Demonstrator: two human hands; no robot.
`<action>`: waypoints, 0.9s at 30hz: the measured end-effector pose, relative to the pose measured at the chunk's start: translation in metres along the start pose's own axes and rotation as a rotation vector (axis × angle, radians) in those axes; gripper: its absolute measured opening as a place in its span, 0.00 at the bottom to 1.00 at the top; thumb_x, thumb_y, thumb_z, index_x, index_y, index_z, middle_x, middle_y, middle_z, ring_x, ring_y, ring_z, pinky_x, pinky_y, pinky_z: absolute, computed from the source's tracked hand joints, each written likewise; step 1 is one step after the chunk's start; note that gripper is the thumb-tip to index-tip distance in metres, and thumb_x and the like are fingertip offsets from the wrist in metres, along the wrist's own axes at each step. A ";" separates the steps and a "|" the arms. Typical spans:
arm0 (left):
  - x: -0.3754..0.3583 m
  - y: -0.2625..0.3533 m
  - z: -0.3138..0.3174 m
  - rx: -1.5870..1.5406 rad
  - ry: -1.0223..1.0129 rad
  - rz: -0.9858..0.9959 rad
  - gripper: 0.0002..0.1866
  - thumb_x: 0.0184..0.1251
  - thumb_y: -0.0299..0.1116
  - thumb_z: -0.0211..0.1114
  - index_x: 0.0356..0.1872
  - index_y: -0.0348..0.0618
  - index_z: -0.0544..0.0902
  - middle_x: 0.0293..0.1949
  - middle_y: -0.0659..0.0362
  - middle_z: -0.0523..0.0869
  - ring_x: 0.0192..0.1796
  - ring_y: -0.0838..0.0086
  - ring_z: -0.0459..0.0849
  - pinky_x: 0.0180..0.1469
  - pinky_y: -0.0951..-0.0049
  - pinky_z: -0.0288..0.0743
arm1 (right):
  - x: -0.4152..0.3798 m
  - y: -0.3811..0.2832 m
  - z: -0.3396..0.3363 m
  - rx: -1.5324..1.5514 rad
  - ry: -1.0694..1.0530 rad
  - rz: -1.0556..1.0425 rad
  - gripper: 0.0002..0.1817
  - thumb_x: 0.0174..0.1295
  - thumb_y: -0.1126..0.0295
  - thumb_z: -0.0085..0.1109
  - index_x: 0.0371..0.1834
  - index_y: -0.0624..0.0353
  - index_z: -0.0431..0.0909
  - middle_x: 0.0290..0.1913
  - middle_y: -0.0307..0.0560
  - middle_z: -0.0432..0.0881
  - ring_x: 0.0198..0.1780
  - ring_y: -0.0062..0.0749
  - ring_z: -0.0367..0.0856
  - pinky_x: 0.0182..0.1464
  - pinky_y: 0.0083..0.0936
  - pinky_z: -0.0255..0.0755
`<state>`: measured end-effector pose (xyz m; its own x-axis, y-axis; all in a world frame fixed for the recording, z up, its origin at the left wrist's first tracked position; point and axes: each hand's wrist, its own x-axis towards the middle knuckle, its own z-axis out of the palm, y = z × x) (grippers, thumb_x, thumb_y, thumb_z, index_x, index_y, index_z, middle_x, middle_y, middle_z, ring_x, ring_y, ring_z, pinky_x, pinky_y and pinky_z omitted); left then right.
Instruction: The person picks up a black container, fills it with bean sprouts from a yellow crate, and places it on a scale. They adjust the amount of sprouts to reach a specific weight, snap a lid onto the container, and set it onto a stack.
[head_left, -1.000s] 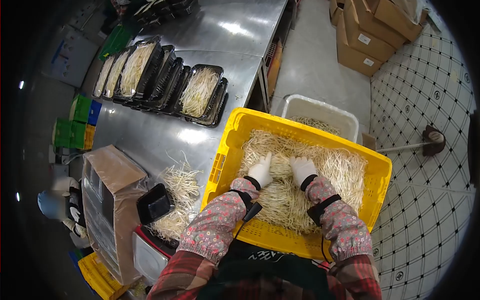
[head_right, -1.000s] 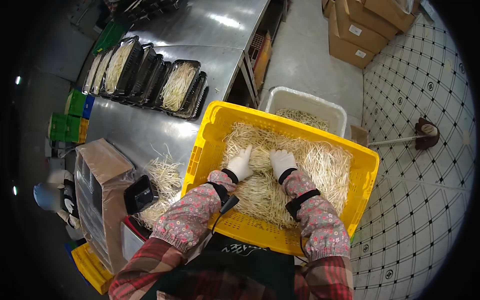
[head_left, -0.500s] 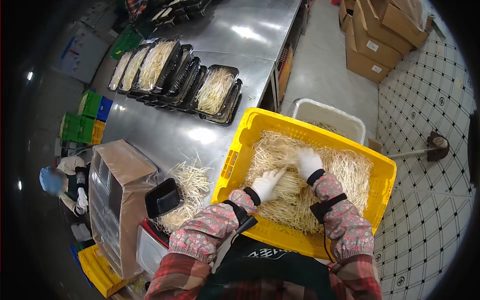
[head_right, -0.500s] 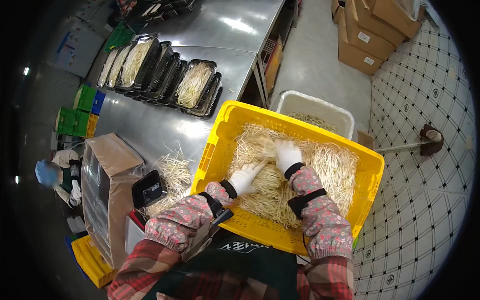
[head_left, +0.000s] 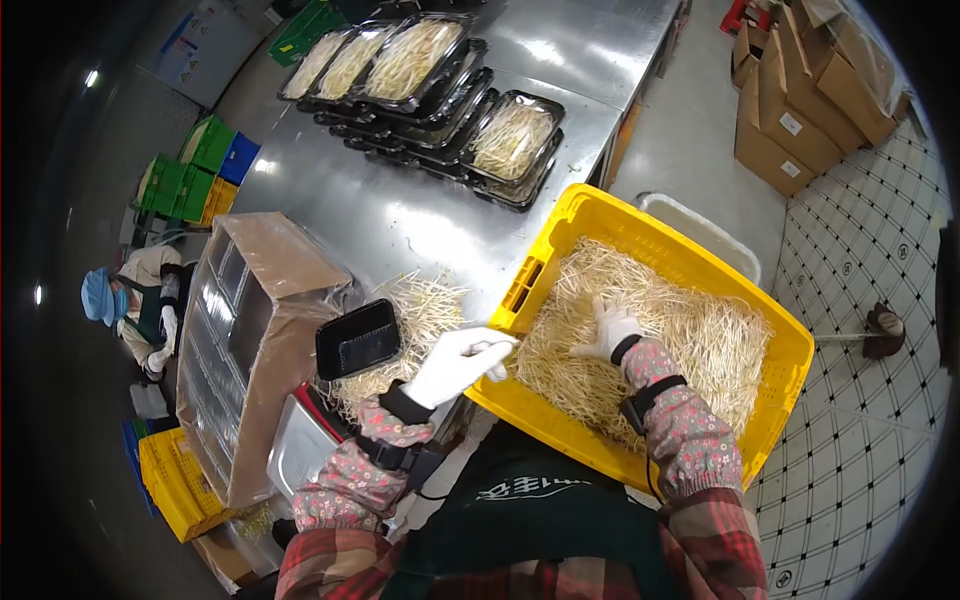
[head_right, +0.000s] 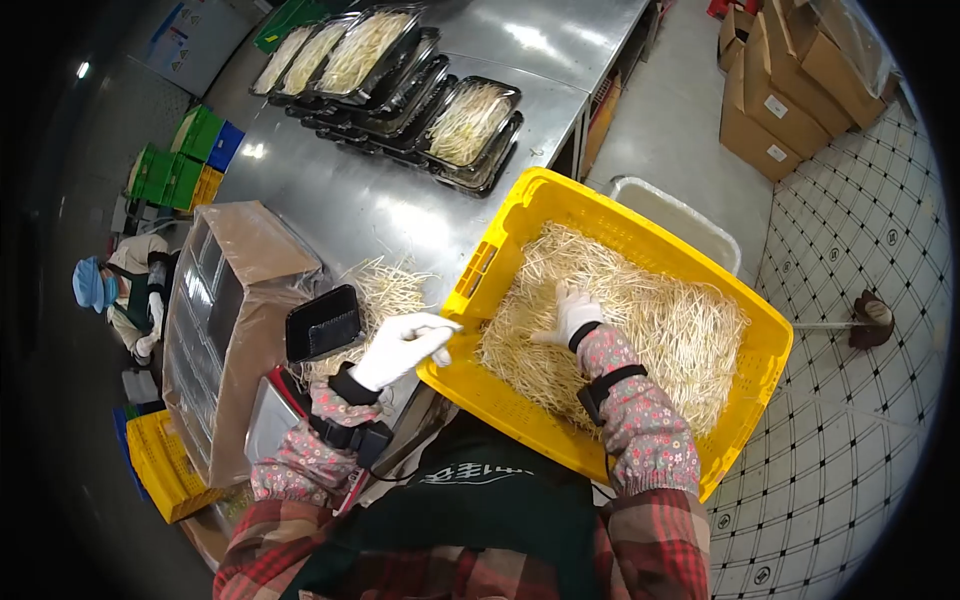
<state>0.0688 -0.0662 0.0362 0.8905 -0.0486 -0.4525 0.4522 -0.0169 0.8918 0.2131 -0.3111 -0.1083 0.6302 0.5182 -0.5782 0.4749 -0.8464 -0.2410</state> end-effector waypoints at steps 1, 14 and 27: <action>-0.015 -0.004 -0.013 0.004 0.065 0.046 0.12 0.73 0.29 0.61 0.51 0.34 0.83 0.31 0.59 0.88 0.34 0.79 0.85 0.39 0.78 0.79 | -0.004 -0.010 0.008 -0.044 -0.059 -0.009 0.68 0.36 0.30 0.73 0.73 0.68 0.55 0.67 0.70 0.67 0.69 0.61 0.66 0.70 0.49 0.58; -0.145 -0.090 -0.161 0.330 1.210 0.408 0.13 0.67 0.24 0.64 0.52 0.38 0.84 0.62 0.53 0.78 0.67 0.66 0.73 0.69 0.67 0.65 | -0.011 -0.026 0.060 -0.123 0.095 0.020 0.72 0.35 0.49 0.80 0.79 0.61 0.39 0.72 0.70 0.59 0.71 0.59 0.63 0.71 0.52 0.57; -0.125 -0.173 -0.195 -0.167 1.226 -0.114 0.34 0.65 0.48 0.71 0.64 0.35 0.73 0.56 0.56 0.82 0.43 0.76 0.80 0.41 0.75 0.75 | -0.007 -0.034 0.057 -0.179 0.058 0.088 0.66 0.38 0.54 0.79 0.78 0.59 0.45 0.60 0.62 0.76 0.62 0.55 0.75 0.63 0.47 0.70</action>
<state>-0.1103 0.1373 -0.0628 0.2649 0.9113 -0.3152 0.4510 0.1719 0.8758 0.1575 -0.2930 -0.1399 0.7060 0.4533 -0.5442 0.5144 -0.8563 -0.0459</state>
